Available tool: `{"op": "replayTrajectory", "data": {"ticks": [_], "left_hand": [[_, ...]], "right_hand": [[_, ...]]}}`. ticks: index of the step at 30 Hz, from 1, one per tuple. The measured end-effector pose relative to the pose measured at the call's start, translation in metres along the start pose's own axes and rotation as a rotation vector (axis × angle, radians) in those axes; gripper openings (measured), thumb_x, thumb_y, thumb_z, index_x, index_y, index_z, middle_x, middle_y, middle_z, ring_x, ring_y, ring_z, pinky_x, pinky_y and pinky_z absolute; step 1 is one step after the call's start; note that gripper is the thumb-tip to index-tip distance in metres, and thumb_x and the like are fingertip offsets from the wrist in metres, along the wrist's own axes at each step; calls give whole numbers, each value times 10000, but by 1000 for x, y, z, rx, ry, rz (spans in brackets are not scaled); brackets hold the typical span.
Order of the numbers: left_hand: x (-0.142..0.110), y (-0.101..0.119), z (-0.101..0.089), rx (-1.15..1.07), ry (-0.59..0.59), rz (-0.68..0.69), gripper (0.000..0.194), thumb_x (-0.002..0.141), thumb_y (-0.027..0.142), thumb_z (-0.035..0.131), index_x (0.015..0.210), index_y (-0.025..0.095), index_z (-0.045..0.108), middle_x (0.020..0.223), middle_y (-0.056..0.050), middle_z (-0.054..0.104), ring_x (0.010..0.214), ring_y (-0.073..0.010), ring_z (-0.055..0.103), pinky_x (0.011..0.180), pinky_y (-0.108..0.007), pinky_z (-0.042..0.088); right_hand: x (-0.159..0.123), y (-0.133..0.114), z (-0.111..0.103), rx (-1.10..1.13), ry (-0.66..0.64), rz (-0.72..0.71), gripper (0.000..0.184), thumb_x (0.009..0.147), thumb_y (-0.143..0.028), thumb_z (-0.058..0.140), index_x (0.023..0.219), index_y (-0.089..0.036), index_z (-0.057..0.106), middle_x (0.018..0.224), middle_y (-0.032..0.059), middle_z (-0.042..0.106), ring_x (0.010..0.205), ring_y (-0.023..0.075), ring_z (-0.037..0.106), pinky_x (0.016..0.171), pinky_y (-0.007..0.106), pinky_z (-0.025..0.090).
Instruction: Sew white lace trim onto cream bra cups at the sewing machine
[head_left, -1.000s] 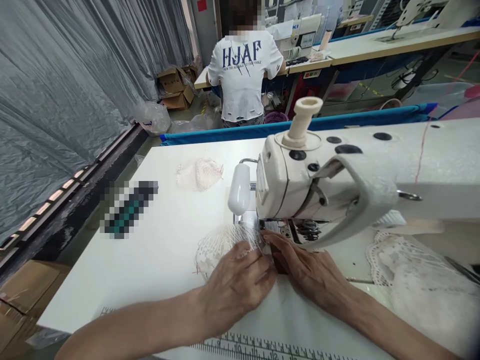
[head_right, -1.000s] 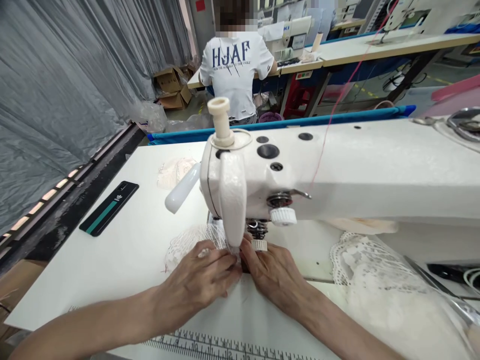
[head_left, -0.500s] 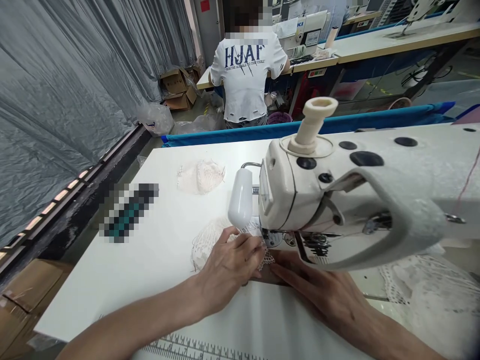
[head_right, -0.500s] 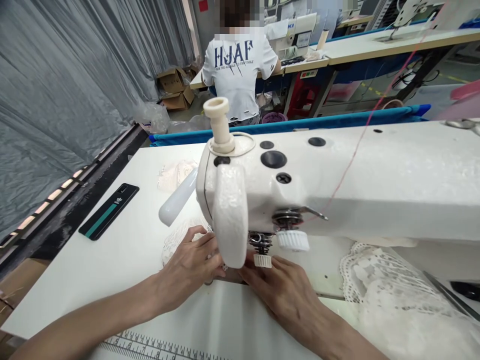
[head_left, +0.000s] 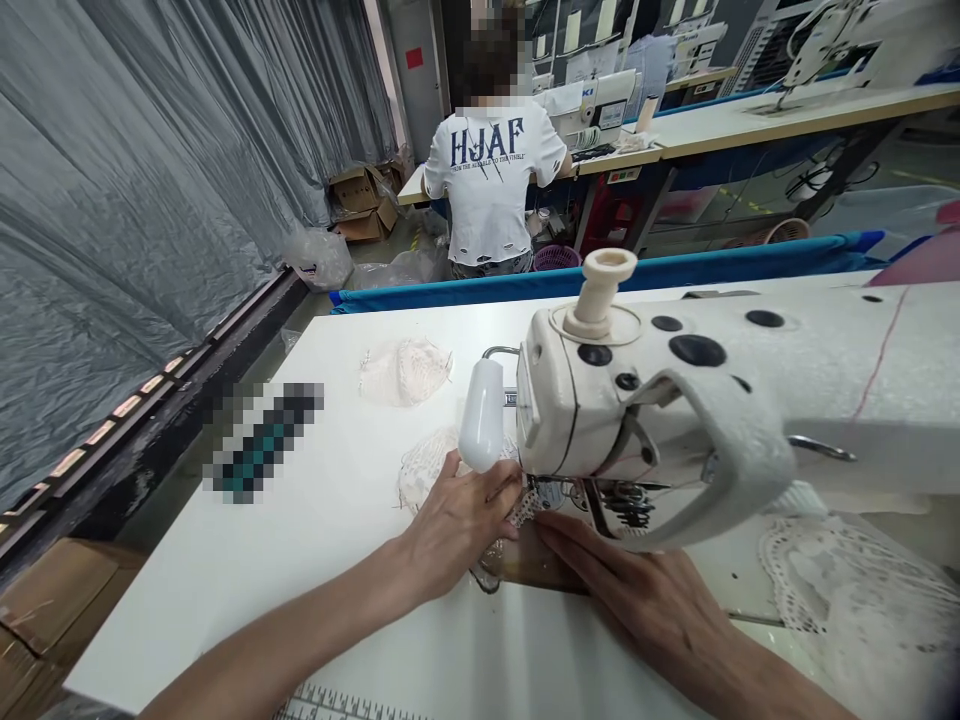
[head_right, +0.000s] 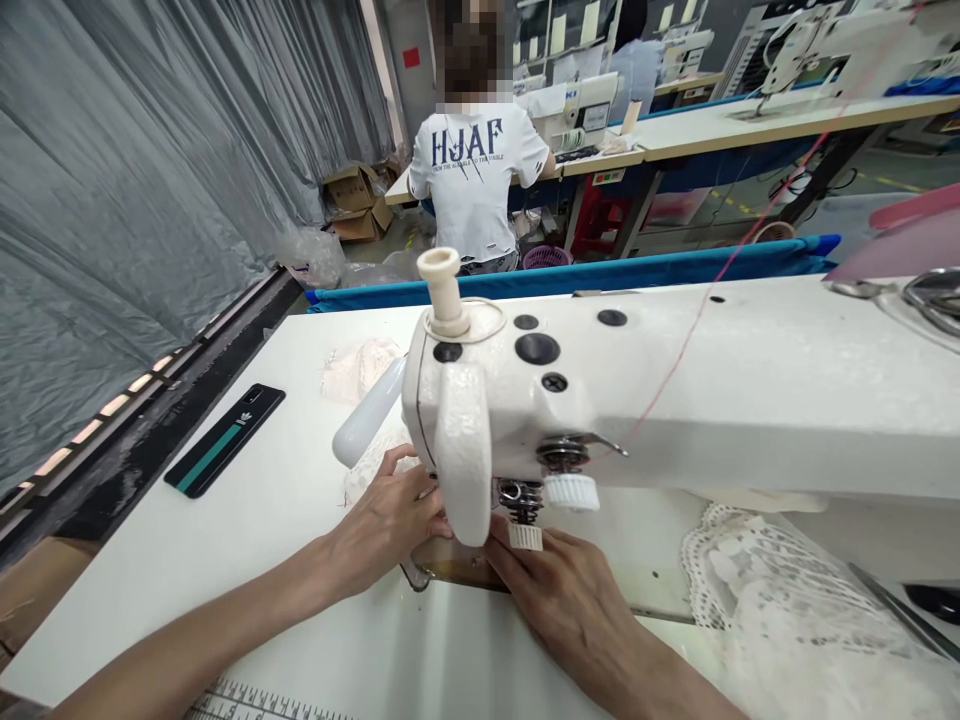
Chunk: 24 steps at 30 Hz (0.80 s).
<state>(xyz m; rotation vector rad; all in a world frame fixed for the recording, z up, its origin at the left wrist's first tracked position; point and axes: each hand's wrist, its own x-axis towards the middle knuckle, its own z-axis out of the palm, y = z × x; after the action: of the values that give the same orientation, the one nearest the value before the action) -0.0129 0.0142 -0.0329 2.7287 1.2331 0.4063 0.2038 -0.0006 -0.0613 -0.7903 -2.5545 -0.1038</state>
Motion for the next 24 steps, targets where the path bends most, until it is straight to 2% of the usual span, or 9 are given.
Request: {"op": "replayTrajectory", "data": {"ticks": [3, 7, 10, 14, 18, 24], "left_hand": [[0, -5, 5, 22, 15, 15, 97, 934, 214, 425, 893, 168, 501, 852, 28, 555, 614, -73, 517, 905, -347, 310], [-1, -11, 10, 35, 45, 36, 57, 923, 209, 446, 918, 180, 495, 831, 32, 559, 679, -95, 539, 921, -346, 317], [-2, -9, 9, 42, 56, 44, 81, 926, 171, 414, 905, 182, 491, 851, 23, 569, 688, -96, 539, 919, -350, 326], [-5, 3, 4, 108, 137, 116, 212, 874, 16, 344, 856, 159, 499, 867, -27, 591, 763, -130, 545, 803, -343, 368], [-7, 13, 3, 141, 167, 188, 198, 853, -4, 390, 838, 143, 522, 861, -33, 616, 820, -141, 549, 765, -324, 370], [-7, 16, 4, 173, 126, 154, 229, 872, -11, 385, 912, 140, 552, 902, -30, 635, 858, -133, 565, 794, -321, 373]], "right_hand": [[-1, 0, 3, -29, 5, 23, 417, 867, -21, 272, 1130, -138, 574, 869, 82, 724, 451, 118, 557, 381, 229, 356], [-3, -1, 5, -40, -10, 33, 425, 836, -3, 280, 1068, -139, 610, 921, 90, 717, 505, 140, 588, 408, 247, 393], [-4, -1, 5, -43, -19, 24, 436, 826, 5, 287, 1101, -120, 601, 973, 108, 707, 511, 145, 590, 411, 256, 402], [-3, -2, 3, -6, 8, 16, 468, 834, 14, 280, 1200, -101, 549, 940, 116, 713, 497, 130, 591, 382, 231, 383], [-2, -3, 0, 56, 54, -8, 437, 879, -19, 288, 1196, -136, 565, 959, 103, 716, 586, 132, 643, 441, 207, 463], [-2, -4, -2, 111, 38, -16, 395, 922, -64, 279, 1016, -129, 657, 973, 115, 714, 731, 154, 684, 545, 213, 544]]}}
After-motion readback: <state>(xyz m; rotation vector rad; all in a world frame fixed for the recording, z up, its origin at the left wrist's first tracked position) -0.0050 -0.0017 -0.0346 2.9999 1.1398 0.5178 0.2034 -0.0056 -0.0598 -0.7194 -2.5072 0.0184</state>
